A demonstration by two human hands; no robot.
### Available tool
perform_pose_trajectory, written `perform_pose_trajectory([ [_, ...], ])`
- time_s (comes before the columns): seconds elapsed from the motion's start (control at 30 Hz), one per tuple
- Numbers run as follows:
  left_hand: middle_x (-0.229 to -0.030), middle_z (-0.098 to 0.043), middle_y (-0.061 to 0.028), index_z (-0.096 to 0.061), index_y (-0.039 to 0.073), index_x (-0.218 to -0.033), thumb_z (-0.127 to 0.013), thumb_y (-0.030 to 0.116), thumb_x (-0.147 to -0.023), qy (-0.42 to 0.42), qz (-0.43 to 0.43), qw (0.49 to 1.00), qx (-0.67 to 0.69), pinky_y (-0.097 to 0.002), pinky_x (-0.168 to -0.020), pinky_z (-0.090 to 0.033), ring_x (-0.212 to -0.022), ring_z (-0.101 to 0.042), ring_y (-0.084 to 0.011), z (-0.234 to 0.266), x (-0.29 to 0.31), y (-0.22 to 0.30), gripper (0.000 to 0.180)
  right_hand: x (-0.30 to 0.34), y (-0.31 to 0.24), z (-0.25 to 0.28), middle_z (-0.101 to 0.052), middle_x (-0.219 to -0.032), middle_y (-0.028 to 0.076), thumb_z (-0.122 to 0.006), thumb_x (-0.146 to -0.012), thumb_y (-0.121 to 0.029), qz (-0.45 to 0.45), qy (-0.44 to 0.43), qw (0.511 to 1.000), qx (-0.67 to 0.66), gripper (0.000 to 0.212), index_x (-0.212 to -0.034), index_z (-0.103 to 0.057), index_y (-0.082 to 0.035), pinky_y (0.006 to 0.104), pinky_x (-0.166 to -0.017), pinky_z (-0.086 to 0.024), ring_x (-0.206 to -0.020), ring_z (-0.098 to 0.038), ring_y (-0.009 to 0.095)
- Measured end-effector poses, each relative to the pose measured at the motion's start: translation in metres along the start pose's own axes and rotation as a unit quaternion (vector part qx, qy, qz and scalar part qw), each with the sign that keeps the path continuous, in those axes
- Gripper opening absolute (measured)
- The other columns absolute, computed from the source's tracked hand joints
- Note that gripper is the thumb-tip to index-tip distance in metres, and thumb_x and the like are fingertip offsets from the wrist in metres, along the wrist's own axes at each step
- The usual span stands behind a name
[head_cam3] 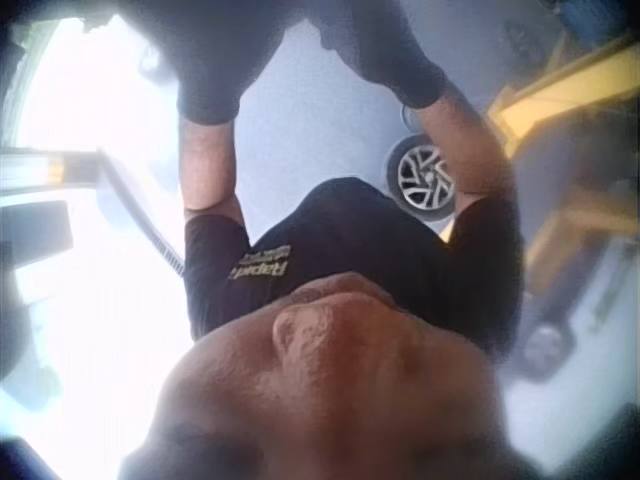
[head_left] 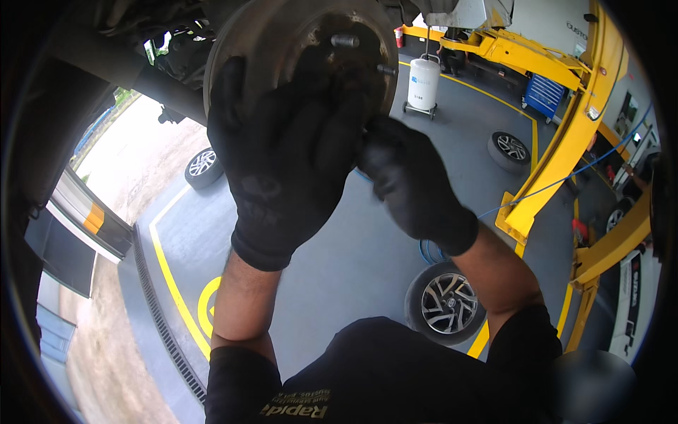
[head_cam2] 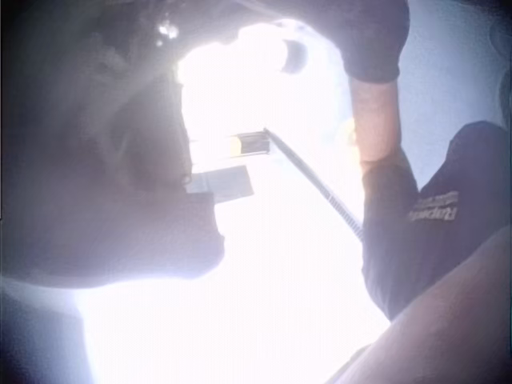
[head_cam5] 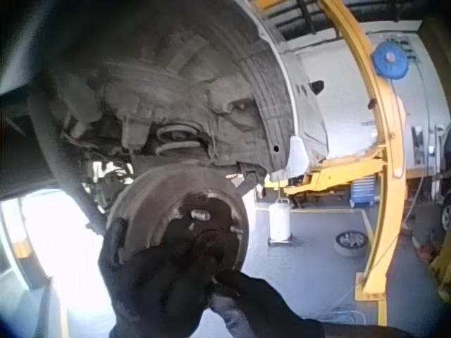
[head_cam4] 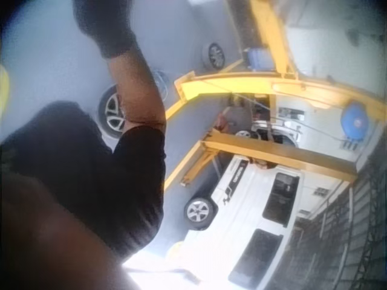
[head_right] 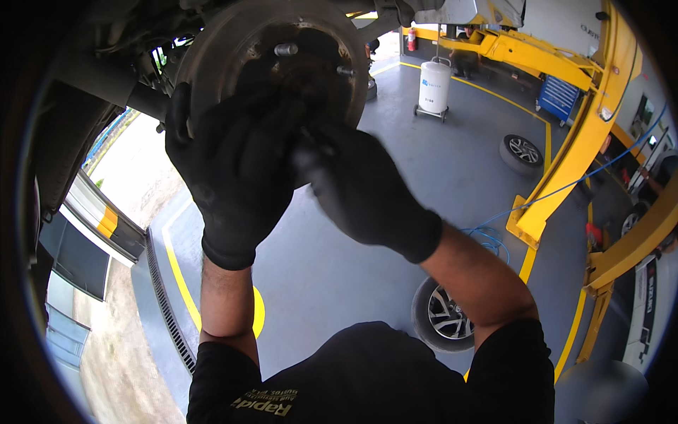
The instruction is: The person retrieves a socket and ratchet from a tool chest, then uses them to loosen and remove bolts from a car's brake rotor. The rotor is detached and placed on the floor. The person then removes the remaining bolts from the hub.
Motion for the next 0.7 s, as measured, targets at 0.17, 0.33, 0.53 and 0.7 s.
perform_pose_trajectory([
  [0.17, -0.111, -0.077, -0.0017, -0.076, 0.02, -0.114, -0.082, 0.018, -0.078, -0.005, -0.016, 1.0, 0.01, -0.0611, -0.119, -0.036, -0.11, -0.07, -0.0247, 0.001, 0.002, -0.004, 0.037, -0.001, 0.005, 0.008, -0.069, -0.095, 0.015, -0.068, -0.09, -0.002, -0.271, -0.141, 0.909, -0.283, 0.019, -0.109, -0.063, -0.003, 0.0393, -0.058, -0.053, -0.059, -0.066, 0.025],
  [0.33, -0.114, -0.077, -0.0014, -0.077, 0.02, -0.117, -0.081, 0.017, -0.079, -0.021, -0.013, 0.999, 0.029, -0.0611, -0.12, -0.036, -0.109, -0.07, -0.0246, -0.002, 0.004, -0.006, 0.039, 0.011, 0.011, -0.005, -0.065, -0.082, 0.012, -0.064, -0.098, -0.01, -0.249, -0.046, 0.866, -0.432, 0.013, -0.106, -0.065, 0.0, 0.035, -0.055, -0.052, -0.054, -0.062, 0.021],
  [0.53, -0.115, -0.077, -0.0003, -0.078, 0.021, -0.117, -0.082, 0.02, -0.08, 0.024, -0.019, 1.0, 0.0, -0.061, -0.121, -0.036, -0.108, -0.07, -0.0235, -0.007, 0.002, -0.006, 0.037, -0.003, 0.015, 0.008, -0.066, -0.08, 0.009, -0.07, -0.096, -0.01, 0.085, 0.057, 0.993, 0.055, 0.017, -0.106, -0.066, 0.003, 0.0369, -0.058, -0.052, -0.057, -0.063, 0.021],
  [0.7, -0.111, -0.077, 0.0009, -0.079, 0.021, -0.115, -0.08, 0.019, -0.082, -0.008, -0.01, 1.0, 0.008, -0.0602, -0.12, -0.037, -0.108, -0.07, -0.0218, -0.006, 0.005, -0.003, 0.033, -0.002, 0.003, 0.009, -0.069, -0.089, 0.013, -0.068, -0.092, -0.007, -0.339, -0.173, 0.872, -0.309, 0.025, -0.115, -0.064, 0.001, 0.0448, -0.067, -0.053, -0.07, -0.068, 0.028],
])
Point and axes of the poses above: each hand's wrist, its own x-axis away from the middle knuckle, its own z-axis out of the back of the hand, y = z × x, the point moved 2 cm from there along -x, towards the middle knuckle
